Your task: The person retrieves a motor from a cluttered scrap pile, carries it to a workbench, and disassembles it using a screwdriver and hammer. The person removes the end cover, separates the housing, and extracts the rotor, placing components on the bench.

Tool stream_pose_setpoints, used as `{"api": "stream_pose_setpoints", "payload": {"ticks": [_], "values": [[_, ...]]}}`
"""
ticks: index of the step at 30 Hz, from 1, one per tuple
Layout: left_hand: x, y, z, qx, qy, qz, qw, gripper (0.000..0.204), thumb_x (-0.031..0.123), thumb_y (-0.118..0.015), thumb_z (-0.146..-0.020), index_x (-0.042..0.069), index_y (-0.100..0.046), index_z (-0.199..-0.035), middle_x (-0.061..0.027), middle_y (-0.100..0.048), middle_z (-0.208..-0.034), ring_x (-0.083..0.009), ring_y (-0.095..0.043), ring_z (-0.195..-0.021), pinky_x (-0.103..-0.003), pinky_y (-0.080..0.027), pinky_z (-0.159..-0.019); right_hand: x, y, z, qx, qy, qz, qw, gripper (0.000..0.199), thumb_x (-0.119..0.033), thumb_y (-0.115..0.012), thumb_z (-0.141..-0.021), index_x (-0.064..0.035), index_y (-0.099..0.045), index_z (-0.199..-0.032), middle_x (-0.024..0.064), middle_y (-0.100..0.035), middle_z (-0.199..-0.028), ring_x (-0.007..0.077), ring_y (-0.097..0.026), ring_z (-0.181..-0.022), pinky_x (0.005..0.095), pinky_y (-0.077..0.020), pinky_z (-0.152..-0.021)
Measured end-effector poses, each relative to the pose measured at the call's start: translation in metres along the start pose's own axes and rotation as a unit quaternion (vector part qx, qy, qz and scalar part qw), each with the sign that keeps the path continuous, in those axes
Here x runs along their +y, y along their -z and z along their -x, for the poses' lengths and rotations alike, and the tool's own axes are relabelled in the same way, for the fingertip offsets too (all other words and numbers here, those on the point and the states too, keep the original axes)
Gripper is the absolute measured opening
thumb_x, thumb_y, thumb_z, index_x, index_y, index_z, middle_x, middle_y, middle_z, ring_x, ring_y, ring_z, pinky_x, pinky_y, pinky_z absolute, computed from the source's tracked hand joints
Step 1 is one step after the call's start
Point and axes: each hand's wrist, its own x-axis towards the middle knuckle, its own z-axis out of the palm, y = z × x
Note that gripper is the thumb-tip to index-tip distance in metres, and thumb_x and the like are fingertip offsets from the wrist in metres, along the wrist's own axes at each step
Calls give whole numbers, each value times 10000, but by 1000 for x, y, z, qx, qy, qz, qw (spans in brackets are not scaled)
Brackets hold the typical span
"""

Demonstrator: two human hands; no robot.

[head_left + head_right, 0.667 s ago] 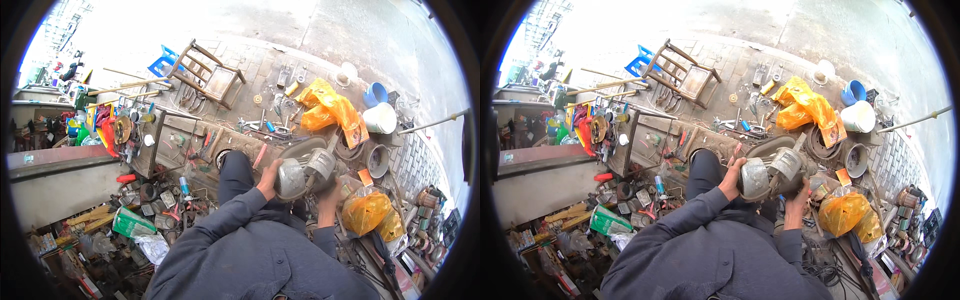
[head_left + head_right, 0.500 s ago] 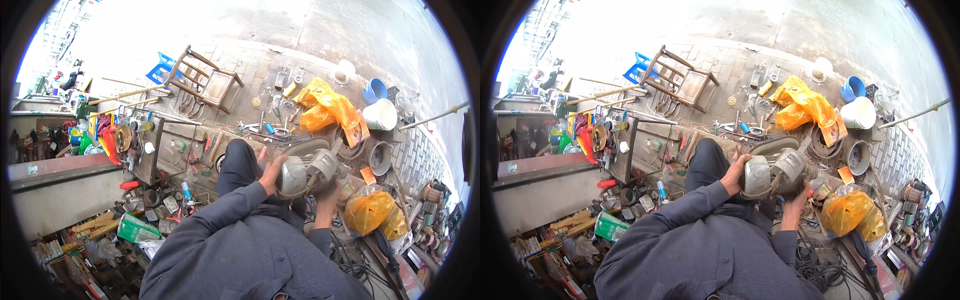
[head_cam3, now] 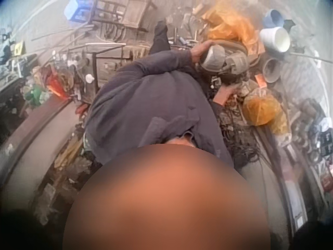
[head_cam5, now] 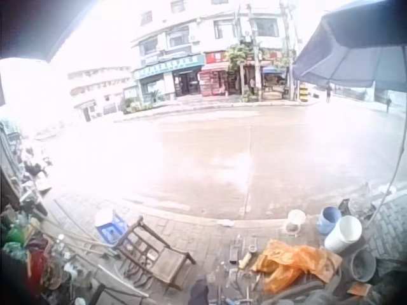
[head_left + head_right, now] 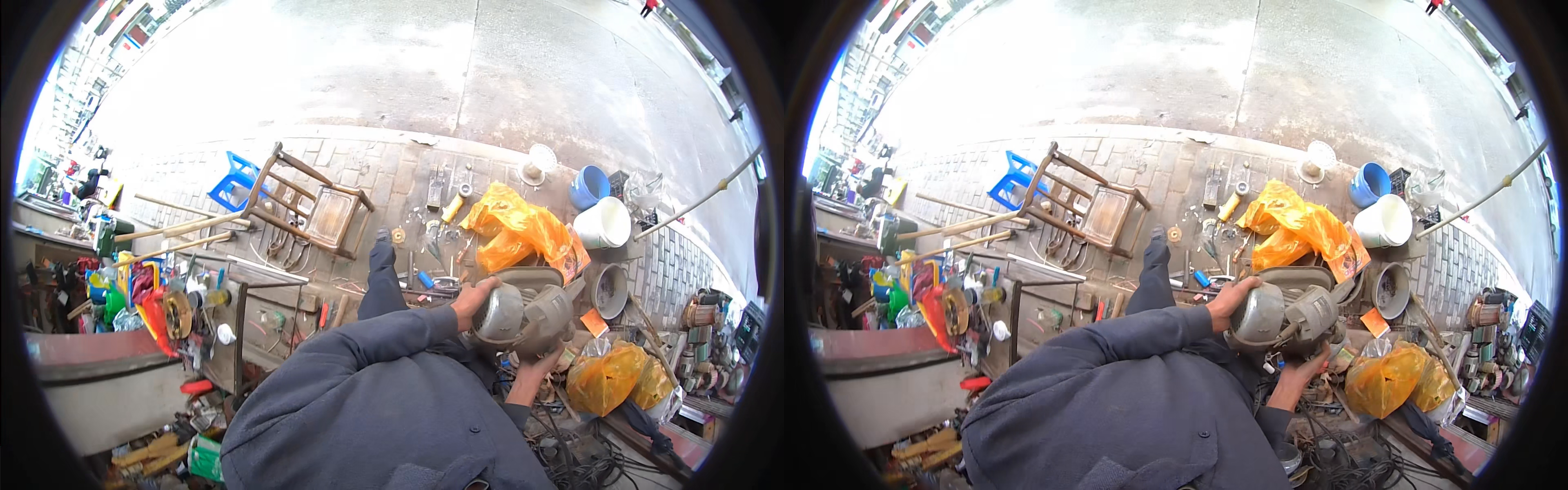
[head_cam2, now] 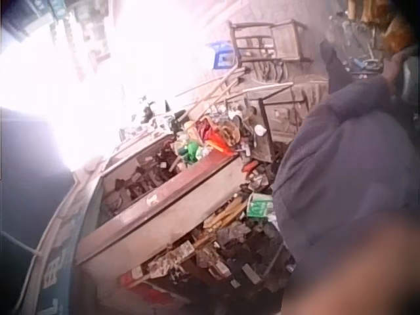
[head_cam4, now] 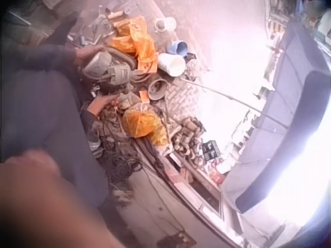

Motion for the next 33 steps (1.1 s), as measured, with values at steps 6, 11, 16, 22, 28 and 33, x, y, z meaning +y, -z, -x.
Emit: {"api": "stream_pose_setpoints", "payload": {"ticks": [6,11,16,22,28,33], "values": [[138,123,-109,-74,9,-12,997,1056,472,-805,-793,-59,-256,-1523,-230,-538,-1354,-331,-635,-1163,-498,-570,-910,144,-112,-51,41,-11,-62,997,680,-501,-668,-860,-139,-555,-1425,109,-526,-1444,339,-488,-1321,586,-397,-1105],[252,240,-145,-8,42,58,997,1136,472,-799,-803,-40,-116,-1553,-261,-416,-1455,-397,-566,-1282,-585,-557,-946,258,-238,-74,18,-71,53,996,830,-497,-711,-820,-142,-444,-1521,151,-394,-1554,399,-393,-1407,669,-332,-1126],[334,315,-151,21,3,121,992,798,433,-717,-874,-21,-346,-1415,-212,-540,-1324,-338,-642,-1142,-518,-566,-932,330,-337,-86,-34,-169,80,982,849,-488,-725,-824,-103,-418,-1516,193,-452,-1491,416,-432,-1387,661,-369,-1109],[417,324,-173,21,10,102,994,547,468,-523,-1006,35,-622,-1326,-136,-699,-1262,-286,-679,-1148,-465,-522,-1037,367,-404,-117,26,-174,91,980,599,-385,-707,-884,-91,-523,-1372,124,-589,-1284,346,-615,-1162,569,-517,-948],[449,306,-217,13,12,63,998,506,458,-566,-996,61,-631,-1303,-115,-702,-1247,-288,-674,-1145,-451,-520,-1035,369,-429,-159,46,-155,63,985,483,-353,-689,-904,-60,-592,-1275,87,-656,-1130,264,-687,-1002,512,-594,-812],[482,293,-294,-20,117,18,993,526,467,-560,-997,52,-623,-1314,-124,-702,-1245,-296,-677,-1146,-457,-523,-1036,379,-441,-188,138,-113,41,983,498,-360,-691,-904,-7,-618,-1247,121,-659,-1152,270,-681,-1018,527,-589,-839]]}}
